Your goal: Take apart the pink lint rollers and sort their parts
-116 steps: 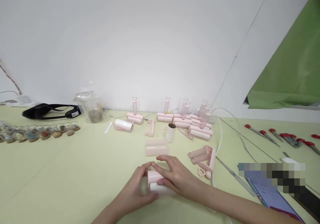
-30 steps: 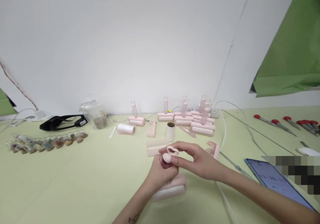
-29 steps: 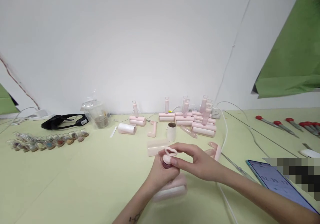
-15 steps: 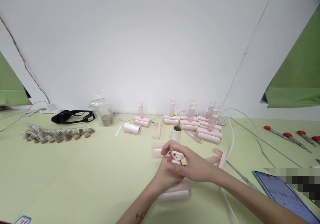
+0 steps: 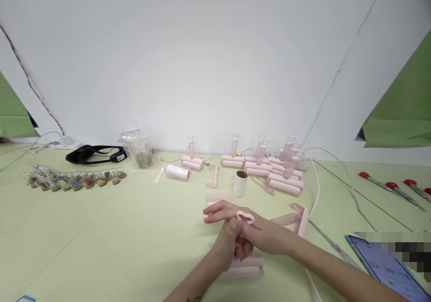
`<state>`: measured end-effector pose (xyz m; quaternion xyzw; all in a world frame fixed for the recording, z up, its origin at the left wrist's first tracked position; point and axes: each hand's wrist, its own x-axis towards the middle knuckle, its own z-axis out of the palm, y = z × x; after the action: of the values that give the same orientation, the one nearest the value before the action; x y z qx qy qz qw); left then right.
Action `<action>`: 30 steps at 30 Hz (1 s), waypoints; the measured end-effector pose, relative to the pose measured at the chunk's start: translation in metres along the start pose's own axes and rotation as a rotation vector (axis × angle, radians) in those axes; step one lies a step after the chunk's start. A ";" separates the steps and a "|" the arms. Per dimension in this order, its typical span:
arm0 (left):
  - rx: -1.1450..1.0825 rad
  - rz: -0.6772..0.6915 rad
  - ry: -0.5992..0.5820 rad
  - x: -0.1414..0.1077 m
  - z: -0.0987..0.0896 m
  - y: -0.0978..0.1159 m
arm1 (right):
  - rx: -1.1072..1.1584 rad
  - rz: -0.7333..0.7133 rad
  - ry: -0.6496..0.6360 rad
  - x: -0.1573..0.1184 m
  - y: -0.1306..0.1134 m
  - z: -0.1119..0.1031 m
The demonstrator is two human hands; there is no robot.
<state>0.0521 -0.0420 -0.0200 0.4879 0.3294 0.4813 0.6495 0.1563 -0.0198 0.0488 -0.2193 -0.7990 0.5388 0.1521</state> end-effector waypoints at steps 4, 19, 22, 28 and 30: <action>0.032 -0.097 0.026 -0.005 0.005 0.006 | 0.068 0.035 0.035 -0.001 -0.002 0.006; -0.173 -0.057 0.141 -0.004 0.013 0.004 | -0.205 -0.131 0.382 0.000 0.000 0.022; -0.209 -0.062 0.185 -0.006 0.014 0.008 | -0.071 -0.034 0.292 0.000 -0.002 0.017; -0.177 -0.039 -0.030 -0.010 0.003 0.019 | -0.067 -0.043 0.362 0.000 -0.017 0.012; -0.190 -0.036 -0.050 -0.014 0.002 0.022 | -0.132 0.032 0.375 0.000 -0.018 0.017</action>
<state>0.0431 -0.0549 0.0011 0.4299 0.2749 0.4863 0.7093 0.1448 -0.0396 0.0591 -0.3379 -0.7867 0.4373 0.2752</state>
